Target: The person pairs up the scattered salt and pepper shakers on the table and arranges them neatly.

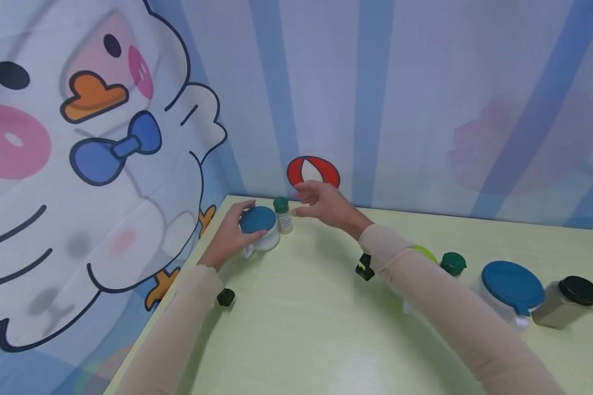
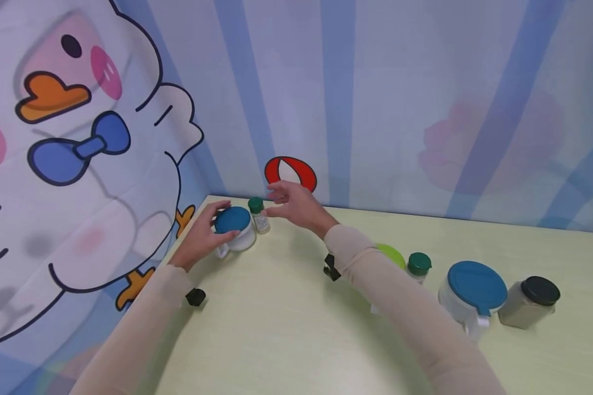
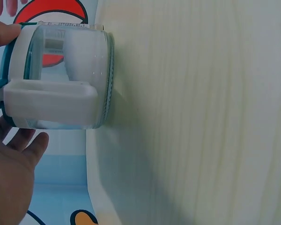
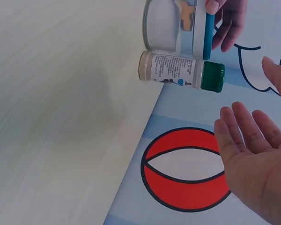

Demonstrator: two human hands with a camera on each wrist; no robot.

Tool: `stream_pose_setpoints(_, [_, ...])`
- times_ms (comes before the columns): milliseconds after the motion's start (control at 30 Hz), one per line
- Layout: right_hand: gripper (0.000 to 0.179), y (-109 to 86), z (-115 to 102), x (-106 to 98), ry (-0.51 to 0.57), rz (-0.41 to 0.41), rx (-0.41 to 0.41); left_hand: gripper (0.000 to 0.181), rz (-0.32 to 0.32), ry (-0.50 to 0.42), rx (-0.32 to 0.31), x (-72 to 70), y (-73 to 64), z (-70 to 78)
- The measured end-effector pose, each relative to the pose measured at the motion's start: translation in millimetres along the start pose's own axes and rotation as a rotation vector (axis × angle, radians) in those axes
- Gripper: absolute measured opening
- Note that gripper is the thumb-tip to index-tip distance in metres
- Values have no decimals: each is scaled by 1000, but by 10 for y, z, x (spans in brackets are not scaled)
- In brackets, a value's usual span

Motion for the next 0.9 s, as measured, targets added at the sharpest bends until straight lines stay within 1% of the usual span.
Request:
stream_pose_setpoints(267, [64,145,7,106,54,18,-11,87,-3,45,-42,-25,-20,-20])
stream_pose_setpoints(367, [64,202,27,149,47,19,-6,87,-6,67,-49,-30,-28,-20])
stream_pose_setpoints(467, [69,259,64,196,24,0,0,87,-8,86,-61,-27,-34,-28])
stream_pose_setpoints(600, [74,315,102,256,1,-30,2,85,-8,117,-50,-17,-49,-35])
stream_pose_setpoints(700, [74,345,131,289,3,-34,8,85,-12,109,-43,-5,-69,-30])
stream_pose_setpoints(900, [74,380,189,336,22,-25,18,91,-24,54,-66,20,-106,-20])
Point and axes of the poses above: each hand's wrist, its own y-axis towards the middle knuckle, its own x-axis out of the palm, z = x × y, the point moved 5 cm from there along y, towards the middle knuckle, and after that the axes turned 4 degrees about -z, right-handed, at the moved point
